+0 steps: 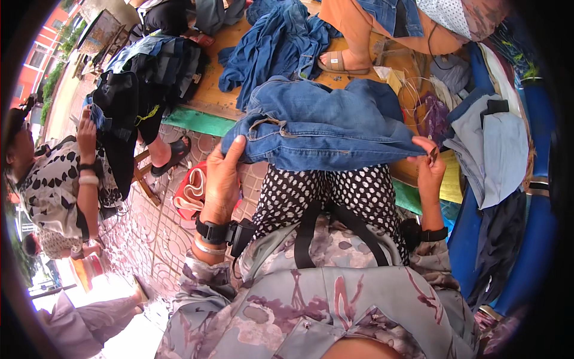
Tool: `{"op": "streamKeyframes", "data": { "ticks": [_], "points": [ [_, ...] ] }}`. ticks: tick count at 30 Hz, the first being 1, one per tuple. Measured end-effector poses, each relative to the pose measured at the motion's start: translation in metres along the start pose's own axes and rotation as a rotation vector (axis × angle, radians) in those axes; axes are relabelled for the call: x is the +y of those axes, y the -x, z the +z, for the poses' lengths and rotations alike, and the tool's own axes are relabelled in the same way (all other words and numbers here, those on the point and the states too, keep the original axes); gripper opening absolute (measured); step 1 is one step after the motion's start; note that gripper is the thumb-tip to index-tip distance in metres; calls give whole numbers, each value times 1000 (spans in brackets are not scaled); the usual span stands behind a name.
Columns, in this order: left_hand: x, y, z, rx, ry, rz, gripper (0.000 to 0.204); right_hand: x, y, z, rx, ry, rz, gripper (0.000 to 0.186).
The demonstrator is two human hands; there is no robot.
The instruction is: The person uses small shears to trim loose threads from the waistband and pockets of denim jeans before turning them over to reach different sides. They then pick up a second pair of jeans from a pile and continue trimming threads from the leg hems and seams.
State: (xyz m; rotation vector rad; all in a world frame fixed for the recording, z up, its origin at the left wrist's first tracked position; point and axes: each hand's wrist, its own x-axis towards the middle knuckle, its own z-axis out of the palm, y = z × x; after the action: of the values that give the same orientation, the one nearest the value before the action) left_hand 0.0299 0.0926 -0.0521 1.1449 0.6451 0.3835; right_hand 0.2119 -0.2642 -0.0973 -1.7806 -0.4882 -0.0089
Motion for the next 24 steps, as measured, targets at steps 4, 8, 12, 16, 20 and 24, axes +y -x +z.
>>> {"op": "streamKeyframes", "data": {
  "ticks": [4,8,12,16,20,24],
  "points": [
    [44,23,22,-134,-263,323,28,-18,-21,-27,178,189,-199,28],
    [18,57,3,-22,-393,217,23,-32,-12,-23,164,366,-321,33],
    [-46,53,-30,-33,-436,-36,20,23,32,-5,-74,301,6,39],
    [-36,40,-37,-82,-515,-5,18,36,48,-9,-67,190,175,36],
    [-18,49,-23,121,-675,306,21,13,42,-9,-110,220,221,28],
    [4,54,3,52,-864,436,20,8,49,-17,-139,308,328,25]
  ]
}}
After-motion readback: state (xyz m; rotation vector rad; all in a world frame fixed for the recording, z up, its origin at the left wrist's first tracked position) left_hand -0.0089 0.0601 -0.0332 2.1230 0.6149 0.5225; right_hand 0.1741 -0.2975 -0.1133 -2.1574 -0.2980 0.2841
